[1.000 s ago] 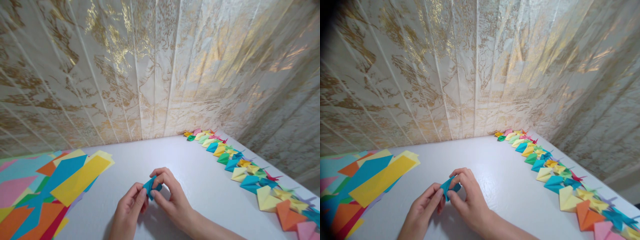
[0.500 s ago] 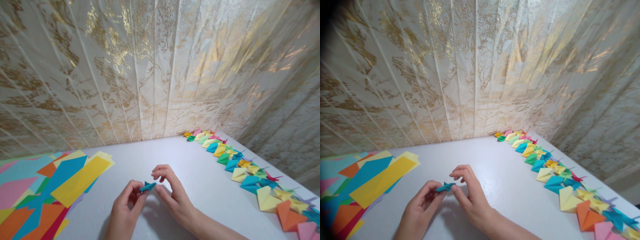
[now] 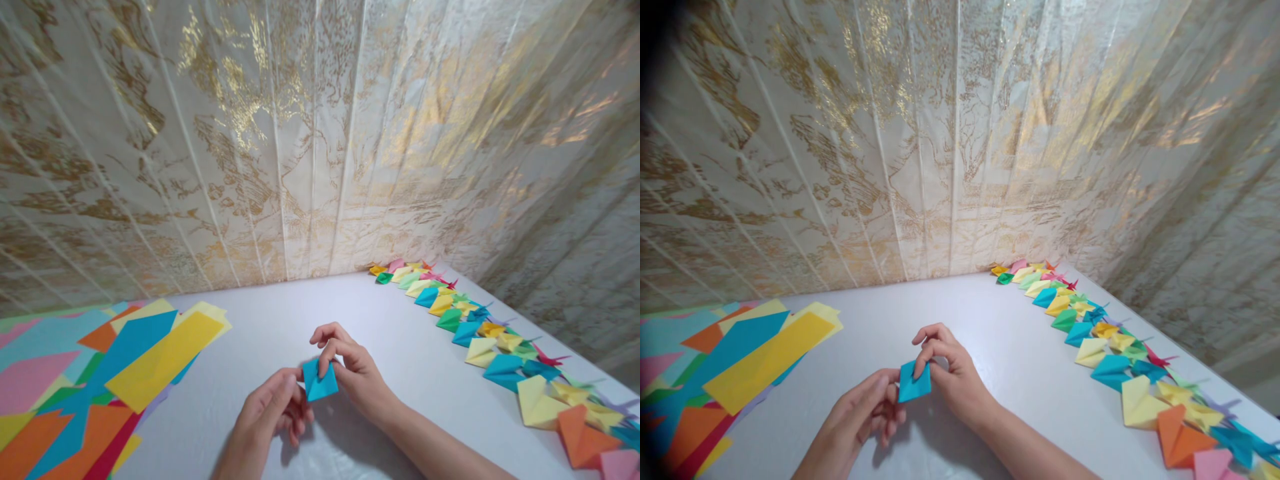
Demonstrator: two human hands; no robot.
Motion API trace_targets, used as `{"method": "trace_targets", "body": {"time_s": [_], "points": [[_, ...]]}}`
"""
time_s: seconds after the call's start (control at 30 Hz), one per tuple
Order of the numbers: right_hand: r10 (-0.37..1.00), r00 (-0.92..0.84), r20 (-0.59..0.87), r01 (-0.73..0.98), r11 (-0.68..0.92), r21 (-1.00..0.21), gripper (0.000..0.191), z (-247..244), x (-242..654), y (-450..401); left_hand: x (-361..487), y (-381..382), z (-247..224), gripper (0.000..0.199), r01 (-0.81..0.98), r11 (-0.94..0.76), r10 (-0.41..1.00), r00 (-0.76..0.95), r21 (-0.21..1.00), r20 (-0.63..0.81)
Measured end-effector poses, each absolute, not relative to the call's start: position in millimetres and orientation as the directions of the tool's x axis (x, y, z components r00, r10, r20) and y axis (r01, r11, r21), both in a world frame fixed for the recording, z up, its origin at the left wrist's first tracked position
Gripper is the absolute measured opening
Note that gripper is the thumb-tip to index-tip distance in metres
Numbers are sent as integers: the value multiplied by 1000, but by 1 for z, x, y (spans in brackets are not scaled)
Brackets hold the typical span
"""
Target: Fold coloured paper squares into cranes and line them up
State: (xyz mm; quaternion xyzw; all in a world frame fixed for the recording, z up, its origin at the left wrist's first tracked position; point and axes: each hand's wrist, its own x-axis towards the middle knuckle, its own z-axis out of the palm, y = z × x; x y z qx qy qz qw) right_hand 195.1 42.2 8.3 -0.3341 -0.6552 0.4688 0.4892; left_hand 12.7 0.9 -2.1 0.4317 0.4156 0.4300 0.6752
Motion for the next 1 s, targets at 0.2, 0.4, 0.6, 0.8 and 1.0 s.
{"method": "trace_targets", "body": {"time_s": [0.2, 0.4, 0.6, 0.8, 1.0], "points": [[842, -360, 402, 137, 475, -869, 31, 14, 194, 37, 13, 8, -17, 48, -215, 276, 936, 280, 937, -212], [825, -407, 393, 205, 502, -840, 29, 21, 192, 30, 12, 9, -20, 51, -221, 243, 962, 179, 945, -206], [846, -384, 370, 174, 459, -871, 22, 21, 187, 29, 14, 7, -15, 51, -206, 201, 977, 109, 958, -181], [865, -351, 359, 164, 434, -886, 28, 17, 185, 30, 18, 8, -16, 50, -239, 130, 991, 3, 962, -133], [837, -412, 361, 164, 457, -874, 23, 20, 187, 27, 11, 11, -23, 51, -120, 156, 986, 72, 980, -148]]}}
